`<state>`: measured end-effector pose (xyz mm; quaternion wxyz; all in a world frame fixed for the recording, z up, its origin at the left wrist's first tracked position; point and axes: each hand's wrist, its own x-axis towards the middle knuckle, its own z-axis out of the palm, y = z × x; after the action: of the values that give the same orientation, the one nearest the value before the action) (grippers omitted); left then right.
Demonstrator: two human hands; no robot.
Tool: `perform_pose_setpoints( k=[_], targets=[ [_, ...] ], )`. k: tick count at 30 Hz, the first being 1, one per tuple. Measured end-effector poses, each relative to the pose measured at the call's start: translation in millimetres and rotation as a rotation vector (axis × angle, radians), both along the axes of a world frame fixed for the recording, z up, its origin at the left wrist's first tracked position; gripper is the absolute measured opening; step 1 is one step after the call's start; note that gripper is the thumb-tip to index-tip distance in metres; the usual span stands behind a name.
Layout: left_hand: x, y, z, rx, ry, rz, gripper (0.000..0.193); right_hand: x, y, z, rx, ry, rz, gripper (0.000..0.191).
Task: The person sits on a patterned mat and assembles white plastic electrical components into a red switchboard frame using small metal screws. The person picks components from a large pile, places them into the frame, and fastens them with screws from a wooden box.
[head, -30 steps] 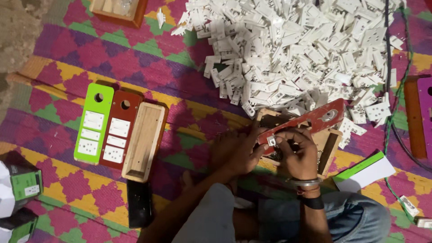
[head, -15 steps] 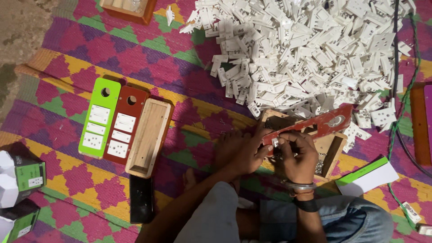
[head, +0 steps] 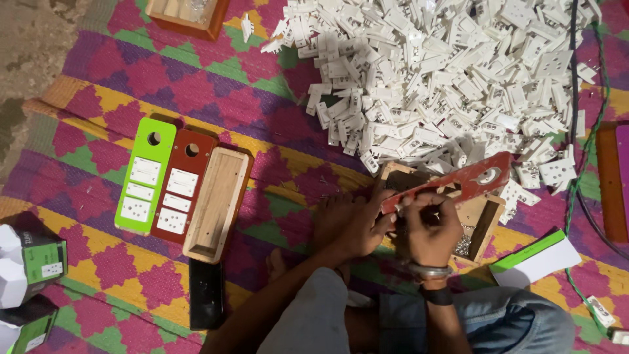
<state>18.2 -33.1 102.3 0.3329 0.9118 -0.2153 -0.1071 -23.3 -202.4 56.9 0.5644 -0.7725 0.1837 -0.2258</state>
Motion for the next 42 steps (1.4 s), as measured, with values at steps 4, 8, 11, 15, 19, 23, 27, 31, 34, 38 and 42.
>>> perform_pose_setpoints(
  k=[4,8,11,15,19,23,27,31,34,38,42],
  targets=[
    [-3,5,17,0.078,-0.060,0.001,0.046,-4,-1,-6,-0.081,-0.013,-0.007,0.013],
    [0,4,19,0.073,-0.071,-0.037,0.045,-4,-1,-7,0.064,0.090,-0.088,0.020],
    [-1,2,18,0.093,-0.053,-0.017,0.048,-5,-3,-8,-0.048,0.087,-0.020,0.016],
    [-4,4,18,0.111,-0.132,-0.012,0.045,-7,-3,-14,-0.041,0.005,-0.029,0.023],
    [-3,6,15,-0.046,0.088,-0.043,0.041,-7,-3,-15,-0.113,0.003,-0.044,0.022],
    [-3,9,13,-0.156,0.041,-0.020,0.027,-14,-22,13,0.152,-0.043,-0.158,0.017],
    [-4,11,13,-0.102,-0.344,-0.154,0.040,-32,-38,42,0.249,0.075,-0.095,0.020],
    [2,9,12,-0.254,-0.280,-0.122,0.081,-37,-31,27,0.388,0.217,0.007,0.020],
    [5,8,6,-0.115,0.030,-0.010,0.103,-29,-34,13,0.167,0.240,0.281,0.023],
    [3,8,-7,-0.083,0.168,0.224,0.096,28,-72,26,0.123,0.173,0.070,0.045],
    [2,9,-21,-0.176,0.073,0.291,0.098,126,-98,38,-0.451,0.184,0.098,0.036]
  ],
)
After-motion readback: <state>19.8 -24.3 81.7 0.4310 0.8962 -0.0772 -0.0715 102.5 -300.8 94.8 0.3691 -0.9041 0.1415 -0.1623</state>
